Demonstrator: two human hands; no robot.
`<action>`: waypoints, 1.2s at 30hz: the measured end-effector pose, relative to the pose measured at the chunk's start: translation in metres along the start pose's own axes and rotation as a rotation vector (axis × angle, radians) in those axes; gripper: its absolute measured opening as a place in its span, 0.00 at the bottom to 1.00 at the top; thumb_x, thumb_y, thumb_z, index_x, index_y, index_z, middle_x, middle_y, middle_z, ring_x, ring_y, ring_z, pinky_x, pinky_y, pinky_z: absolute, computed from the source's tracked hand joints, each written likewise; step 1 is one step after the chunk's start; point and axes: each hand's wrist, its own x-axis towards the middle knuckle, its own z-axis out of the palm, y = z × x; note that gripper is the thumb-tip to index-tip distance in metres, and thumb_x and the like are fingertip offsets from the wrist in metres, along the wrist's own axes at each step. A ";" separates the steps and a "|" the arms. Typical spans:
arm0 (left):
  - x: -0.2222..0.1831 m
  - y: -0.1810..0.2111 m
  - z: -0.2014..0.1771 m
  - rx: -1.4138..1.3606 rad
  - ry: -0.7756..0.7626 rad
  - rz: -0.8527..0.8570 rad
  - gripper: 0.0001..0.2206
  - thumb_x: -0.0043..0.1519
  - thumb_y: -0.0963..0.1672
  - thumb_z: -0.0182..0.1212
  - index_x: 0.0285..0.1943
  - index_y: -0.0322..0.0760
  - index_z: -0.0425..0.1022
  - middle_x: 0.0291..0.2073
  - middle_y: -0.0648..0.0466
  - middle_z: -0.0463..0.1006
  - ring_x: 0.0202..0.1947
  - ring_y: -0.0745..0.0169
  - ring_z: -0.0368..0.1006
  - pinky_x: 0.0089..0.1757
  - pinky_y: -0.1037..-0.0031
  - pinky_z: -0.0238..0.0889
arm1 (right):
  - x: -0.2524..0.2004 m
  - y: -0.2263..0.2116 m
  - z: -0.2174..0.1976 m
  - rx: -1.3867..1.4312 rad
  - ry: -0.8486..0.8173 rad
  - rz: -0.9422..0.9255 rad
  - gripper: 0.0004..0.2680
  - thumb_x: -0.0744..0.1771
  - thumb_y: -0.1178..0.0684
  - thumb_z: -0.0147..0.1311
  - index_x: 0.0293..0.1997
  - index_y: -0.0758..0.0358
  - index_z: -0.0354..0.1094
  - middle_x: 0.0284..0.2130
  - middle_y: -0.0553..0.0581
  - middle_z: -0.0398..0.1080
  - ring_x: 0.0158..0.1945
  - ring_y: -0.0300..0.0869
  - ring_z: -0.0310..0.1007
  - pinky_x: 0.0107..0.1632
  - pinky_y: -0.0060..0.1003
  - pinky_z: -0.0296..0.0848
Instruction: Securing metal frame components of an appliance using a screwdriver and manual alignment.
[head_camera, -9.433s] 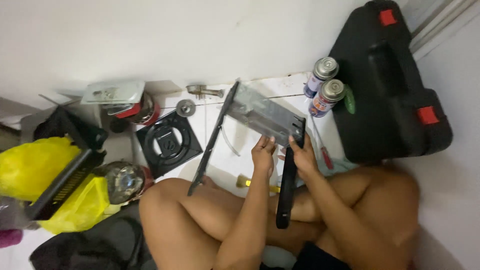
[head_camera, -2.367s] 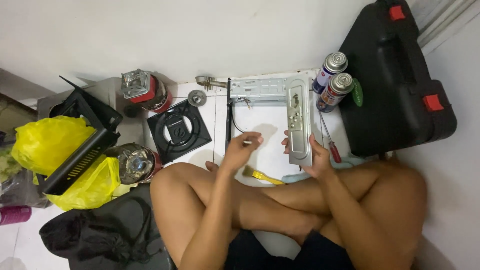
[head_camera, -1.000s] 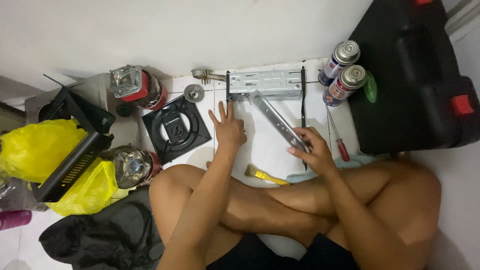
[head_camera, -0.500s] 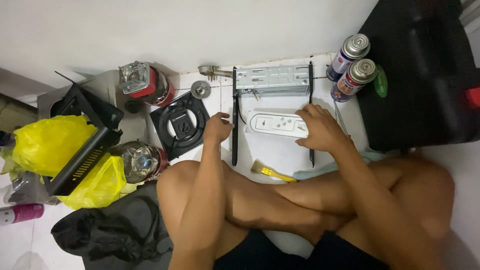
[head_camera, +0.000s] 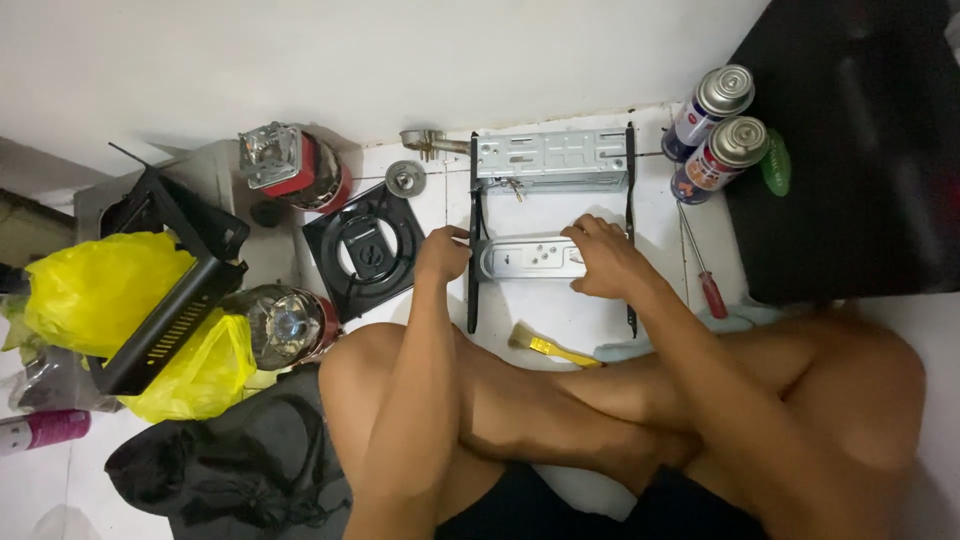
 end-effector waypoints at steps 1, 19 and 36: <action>-0.003 0.001 0.000 0.006 -0.003 0.014 0.20 0.55 0.37 0.58 0.58 0.28 0.78 0.42 0.37 0.83 0.45 0.42 0.81 0.41 0.61 0.76 | -0.001 0.004 0.006 0.007 -0.004 0.031 0.32 0.55 0.49 0.69 0.67 0.65 0.63 0.58 0.65 0.65 0.64 0.58 0.63 0.65 0.53 0.58; -0.013 0.020 -0.003 0.004 0.003 -0.007 0.22 0.53 0.40 0.67 0.57 0.23 0.76 0.43 0.29 0.81 0.44 0.36 0.81 0.39 0.57 0.76 | -0.017 -0.019 0.020 -0.010 0.100 0.034 0.31 0.60 0.51 0.59 0.71 0.69 0.56 0.60 0.65 0.63 0.68 0.55 0.61 0.74 0.57 0.39; 0.001 0.012 0.002 0.036 0.042 0.000 0.22 0.53 0.40 0.67 0.57 0.23 0.76 0.40 0.28 0.80 0.43 0.35 0.80 0.37 0.57 0.78 | -0.033 -0.056 0.065 0.024 0.124 0.347 0.32 0.59 0.52 0.63 0.72 0.67 0.53 0.59 0.63 0.60 0.67 0.55 0.59 0.70 0.58 0.45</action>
